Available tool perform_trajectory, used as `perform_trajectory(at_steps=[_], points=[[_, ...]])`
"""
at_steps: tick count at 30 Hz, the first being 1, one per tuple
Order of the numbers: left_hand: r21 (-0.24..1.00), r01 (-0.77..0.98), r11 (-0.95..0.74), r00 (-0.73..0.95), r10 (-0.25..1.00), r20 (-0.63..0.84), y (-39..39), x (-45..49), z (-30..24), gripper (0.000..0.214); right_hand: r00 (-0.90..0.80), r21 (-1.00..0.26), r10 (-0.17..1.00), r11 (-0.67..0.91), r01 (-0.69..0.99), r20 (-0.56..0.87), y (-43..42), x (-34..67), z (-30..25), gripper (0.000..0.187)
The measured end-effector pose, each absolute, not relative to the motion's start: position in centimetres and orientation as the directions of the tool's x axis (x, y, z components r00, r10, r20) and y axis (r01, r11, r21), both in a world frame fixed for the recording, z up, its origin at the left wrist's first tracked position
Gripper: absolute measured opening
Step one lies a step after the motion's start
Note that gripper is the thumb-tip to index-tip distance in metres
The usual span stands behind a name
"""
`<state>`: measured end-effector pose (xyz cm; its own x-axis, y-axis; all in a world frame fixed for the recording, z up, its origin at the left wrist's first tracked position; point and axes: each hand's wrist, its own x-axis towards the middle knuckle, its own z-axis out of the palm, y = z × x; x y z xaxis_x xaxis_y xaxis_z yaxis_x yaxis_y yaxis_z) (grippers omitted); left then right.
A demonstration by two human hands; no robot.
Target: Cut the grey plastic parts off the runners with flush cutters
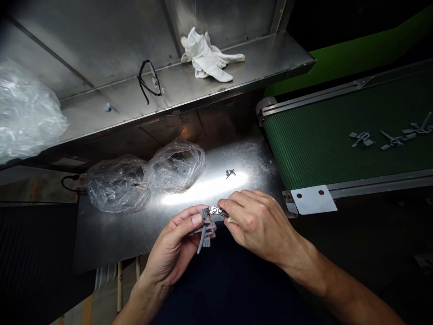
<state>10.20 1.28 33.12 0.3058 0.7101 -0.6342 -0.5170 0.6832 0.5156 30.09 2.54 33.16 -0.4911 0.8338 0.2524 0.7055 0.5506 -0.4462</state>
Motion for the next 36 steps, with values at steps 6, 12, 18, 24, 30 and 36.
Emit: perform_trajectory(at_steps=[6,12,18,24,30,36], points=[[0.522,-0.512,0.682,0.302,0.712,-0.634,1.29,10.22,33.19,0.019,-0.489,-0.461,0.837,0.545,0.7,0.248,2.48,30.16,33.03,0.018],[0.516,-0.523,0.679,0.293,0.711,-0.639,1.27,10.17,32.93,0.02,-0.485,-0.475,0.843,0.534,0.7,0.232,2.47,30.23,33.03,0.02],[0.516,-0.519,0.681,0.302,0.711,-0.635,1.15,10.13,32.96,0.02,-0.488,-0.492,0.842,0.533,0.689,0.229,2.55,30.23,33.12,0.021],[0.514,-0.523,0.679,0.311,0.714,-0.627,1.05,10.09,32.95,0.019,-0.492,-0.489,0.837,0.541,0.684,0.237,2.5,30.25,33.11,0.022],[0.517,-0.525,0.676,0.302,0.716,-0.629,1.03,10.14,32.85,0.018,-0.493,-0.488,0.838,0.54,0.685,0.234,2.4,30.3,32.96,0.021],[0.521,-0.512,0.683,0.308,0.712,-0.631,1.08,10.14,32.84,0.019,-0.496,-0.494,0.837,0.54,0.682,0.229,2.36,30.33,32.98,0.021]])
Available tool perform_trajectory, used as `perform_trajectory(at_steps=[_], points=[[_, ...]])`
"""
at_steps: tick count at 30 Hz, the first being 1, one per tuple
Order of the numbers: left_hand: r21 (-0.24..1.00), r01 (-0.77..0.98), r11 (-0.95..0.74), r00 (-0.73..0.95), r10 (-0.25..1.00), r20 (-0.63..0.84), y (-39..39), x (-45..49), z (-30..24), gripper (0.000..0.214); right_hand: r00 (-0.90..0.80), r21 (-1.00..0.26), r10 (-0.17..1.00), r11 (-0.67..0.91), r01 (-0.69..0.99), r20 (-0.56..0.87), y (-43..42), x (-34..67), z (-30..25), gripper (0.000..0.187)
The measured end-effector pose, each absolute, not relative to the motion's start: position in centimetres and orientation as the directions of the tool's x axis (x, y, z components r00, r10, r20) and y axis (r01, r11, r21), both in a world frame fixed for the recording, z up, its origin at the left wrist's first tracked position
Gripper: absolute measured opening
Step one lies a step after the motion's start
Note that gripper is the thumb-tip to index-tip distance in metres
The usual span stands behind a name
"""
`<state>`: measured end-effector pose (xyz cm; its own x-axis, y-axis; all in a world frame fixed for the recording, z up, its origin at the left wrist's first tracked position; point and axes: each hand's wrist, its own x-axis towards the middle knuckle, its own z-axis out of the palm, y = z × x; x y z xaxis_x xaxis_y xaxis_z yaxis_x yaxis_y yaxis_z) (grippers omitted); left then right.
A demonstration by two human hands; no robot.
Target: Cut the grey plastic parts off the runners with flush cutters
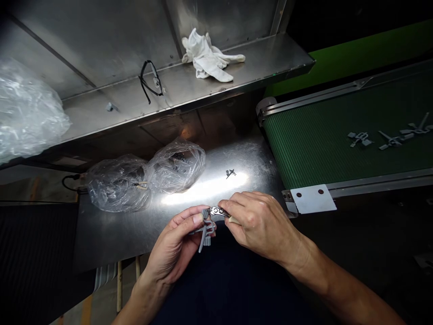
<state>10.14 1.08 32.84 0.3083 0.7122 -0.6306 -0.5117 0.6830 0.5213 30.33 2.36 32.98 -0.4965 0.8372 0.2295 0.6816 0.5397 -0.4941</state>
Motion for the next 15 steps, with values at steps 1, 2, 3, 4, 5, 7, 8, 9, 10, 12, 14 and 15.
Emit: perform_trajectory(at_steps=[1,2,3,4,5,7,8,9,10,12,14,15], points=[[0.522,-0.511,0.683,0.308,0.712,-0.631,1.1,10.1,32.9,0.019,-0.496,-0.494,0.837,0.54,0.681,0.23,2.4,30.3,33.0,0.021],[0.522,-0.511,0.683,0.307,0.712,-0.631,1.1,10.1,32.9,0.019,-0.496,-0.493,0.837,0.541,0.681,0.232,2.4,30.3,33.0,0.02],[0.523,-0.51,0.683,0.306,0.712,-0.632,1.1,10.1,32.9,0.018,-0.496,-0.491,0.836,0.543,0.681,0.236,2.4,30.3,33.0,0.02],[0.523,-0.51,0.683,0.306,0.712,-0.632,1.1,10.1,32.9,0.018,-0.497,-0.49,0.834,0.546,0.679,0.24,2.4,30.3,33.0,0.02],[0.524,-0.509,0.683,0.304,0.712,-0.632,1.1,10.1,32.9,0.018,-0.499,-0.49,0.831,0.551,0.676,0.246,2.4,30.3,33.0,0.021],[0.525,-0.51,0.681,0.3,0.713,-0.634,1.1,10.1,32.9,0.018,-0.503,-0.492,0.823,0.563,0.664,0.262,2.5,30.3,32.8,0.021],[0.525,-0.51,0.681,0.299,0.713,-0.635,1.1,10.1,32.9,0.017,-0.505,-0.496,0.819,0.569,0.657,0.271,2.5,30.3,32.7,0.022],[0.524,-0.51,0.682,0.3,0.712,-0.635,1.1,10.1,32.9,0.017,-0.505,-0.503,0.816,0.573,0.647,0.281,2.6,30.3,32.6,0.023],[0.522,-0.51,0.683,0.302,0.711,-0.635,1.1,10.1,32.9,0.016,-0.502,-0.513,0.815,0.575,0.637,0.291,2.6,30.4,32.4,0.023],[0.515,-0.51,0.689,0.31,0.706,-0.637,1.2,10.1,32.9,0.015,-0.481,-0.541,0.82,0.568,0.62,0.309,2.7,30.5,32.2,0.025],[0.507,-0.511,0.694,0.319,0.701,-0.638,1.3,10.1,33.0,0.014,-0.45,-0.585,0.839,0.54,0.606,0.308,2.7,30.6,32.0,0.026],[0.503,-0.513,0.696,0.322,0.699,-0.639,1.3,10.1,33.1,0.014,-0.433,-0.604,0.851,0.519,0.605,0.298,2.8,30.6,32.0,0.027]])
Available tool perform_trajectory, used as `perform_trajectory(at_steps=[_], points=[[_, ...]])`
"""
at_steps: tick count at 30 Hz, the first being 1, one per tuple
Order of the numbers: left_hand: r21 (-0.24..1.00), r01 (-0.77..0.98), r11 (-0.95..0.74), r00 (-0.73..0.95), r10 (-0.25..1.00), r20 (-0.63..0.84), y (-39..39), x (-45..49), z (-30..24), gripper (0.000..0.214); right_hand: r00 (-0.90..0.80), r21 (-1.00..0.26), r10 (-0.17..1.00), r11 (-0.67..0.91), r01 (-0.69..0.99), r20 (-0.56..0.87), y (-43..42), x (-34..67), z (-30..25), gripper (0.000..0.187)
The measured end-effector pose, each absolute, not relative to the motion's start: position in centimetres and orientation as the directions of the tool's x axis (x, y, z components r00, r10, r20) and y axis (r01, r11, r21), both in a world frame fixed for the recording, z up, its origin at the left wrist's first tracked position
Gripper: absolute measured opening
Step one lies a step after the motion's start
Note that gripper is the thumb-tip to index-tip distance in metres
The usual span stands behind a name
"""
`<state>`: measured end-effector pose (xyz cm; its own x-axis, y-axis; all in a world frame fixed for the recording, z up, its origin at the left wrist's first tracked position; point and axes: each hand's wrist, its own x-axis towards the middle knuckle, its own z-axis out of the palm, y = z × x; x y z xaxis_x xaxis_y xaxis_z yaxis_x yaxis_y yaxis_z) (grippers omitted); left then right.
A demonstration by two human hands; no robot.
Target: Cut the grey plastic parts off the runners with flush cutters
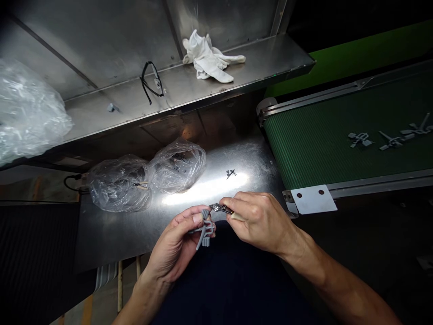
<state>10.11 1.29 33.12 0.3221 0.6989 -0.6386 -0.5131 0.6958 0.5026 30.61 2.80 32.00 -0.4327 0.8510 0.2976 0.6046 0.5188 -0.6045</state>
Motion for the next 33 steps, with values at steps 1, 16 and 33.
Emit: perform_trajectory(at_steps=[1,16,33], points=[[0.499,-0.513,0.699,0.326,0.696,-0.64,1.3,10.1,33.2,0.015,-0.417,-0.62,0.863,0.498,0.606,0.285,2.8,30.6,32.0,0.028],[0.492,-0.521,0.698,0.372,0.704,-0.604,1.1,10.0,33.0,0.016,-0.353,-0.772,0.913,0.372,0.515,0.205,2.6,30.1,32.7,0.016],[0.506,-0.529,0.681,0.325,0.714,-0.62,1.1,10.2,32.4,0.022,-0.293,-0.895,0.942,0.266,0.358,0.163,2.0,29.9,32.9,0.01]])
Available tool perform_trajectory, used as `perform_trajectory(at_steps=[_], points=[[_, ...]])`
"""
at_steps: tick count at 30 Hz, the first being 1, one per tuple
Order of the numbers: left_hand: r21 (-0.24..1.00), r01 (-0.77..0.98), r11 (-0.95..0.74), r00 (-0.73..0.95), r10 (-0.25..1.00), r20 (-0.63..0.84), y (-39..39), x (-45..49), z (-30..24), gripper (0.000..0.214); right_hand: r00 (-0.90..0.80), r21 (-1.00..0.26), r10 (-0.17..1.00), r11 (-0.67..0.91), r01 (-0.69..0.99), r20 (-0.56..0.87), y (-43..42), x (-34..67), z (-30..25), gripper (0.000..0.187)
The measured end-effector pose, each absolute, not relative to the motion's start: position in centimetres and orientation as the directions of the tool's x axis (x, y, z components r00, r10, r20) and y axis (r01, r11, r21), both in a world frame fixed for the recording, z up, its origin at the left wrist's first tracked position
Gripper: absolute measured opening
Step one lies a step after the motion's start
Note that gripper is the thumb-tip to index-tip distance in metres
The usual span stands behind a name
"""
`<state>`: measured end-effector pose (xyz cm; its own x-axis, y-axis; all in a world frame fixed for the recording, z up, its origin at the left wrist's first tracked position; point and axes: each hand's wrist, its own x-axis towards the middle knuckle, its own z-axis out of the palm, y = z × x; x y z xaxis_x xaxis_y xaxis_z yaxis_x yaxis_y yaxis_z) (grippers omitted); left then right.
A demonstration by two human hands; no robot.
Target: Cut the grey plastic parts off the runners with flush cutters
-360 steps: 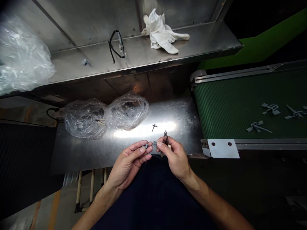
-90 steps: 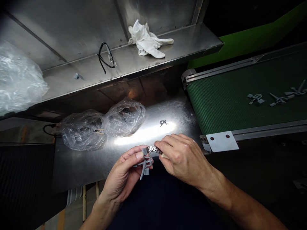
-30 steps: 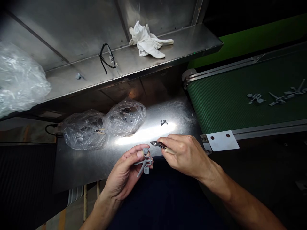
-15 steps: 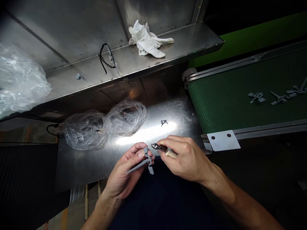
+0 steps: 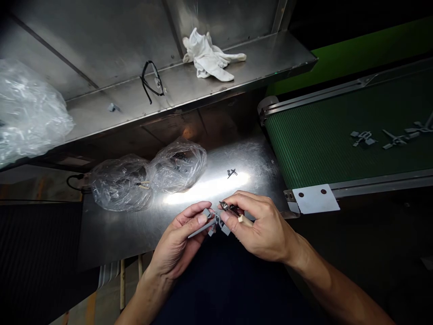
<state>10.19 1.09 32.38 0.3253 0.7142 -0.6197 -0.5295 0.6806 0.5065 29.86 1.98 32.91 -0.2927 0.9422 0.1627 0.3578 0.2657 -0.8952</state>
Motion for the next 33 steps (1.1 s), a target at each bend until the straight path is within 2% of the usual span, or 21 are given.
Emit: perform_trajectory(at_steps=[4,11,21,28,31,33], points=[[0.529,-0.539,0.656,0.323,0.741,-0.589,1.1,10.2,32.3,0.018,-0.236,-0.91,0.959,0.235,0.341,0.159,1.9,30.0,33.0,0.009],[0.602,-0.476,0.641,0.271,0.758,-0.593,1.1,10.3,32.1,0.018,-0.241,-0.912,0.963,0.206,0.355,0.124,1.9,29.9,32.6,0.01],[0.615,-0.438,0.656,0.273,0.749,-0.604,1.2,10.3,32.1,0.014,-0.214,-0.93,0.973,0.156,0.332,0.086,2.4,30.0,32.0,0.005],[0.683,-0.411,0.604,0.201,0.791,-0.578,1.4,10.6,31.7,0.018,-0.371,-0.938,0.923,0.034,0.345,-0.102,3.0,29.9,32.6,0.012],[0.719,-0.396,0.572,0.137,0.811,-0.569,1.4,10.6,31.6,0.028,-0.338,-0.945,0.93,-0.027,0.324,-0.143,3.2,29.8,32.4,0.017],[0.731,-0.347,0.587,0.156,0.805,-0.573,1.2,10.5,31.5,0.03,-0.289,-0.947,0.945,-0.057,0.316,-0.153,3.2,29.7,32.2,0.019]])
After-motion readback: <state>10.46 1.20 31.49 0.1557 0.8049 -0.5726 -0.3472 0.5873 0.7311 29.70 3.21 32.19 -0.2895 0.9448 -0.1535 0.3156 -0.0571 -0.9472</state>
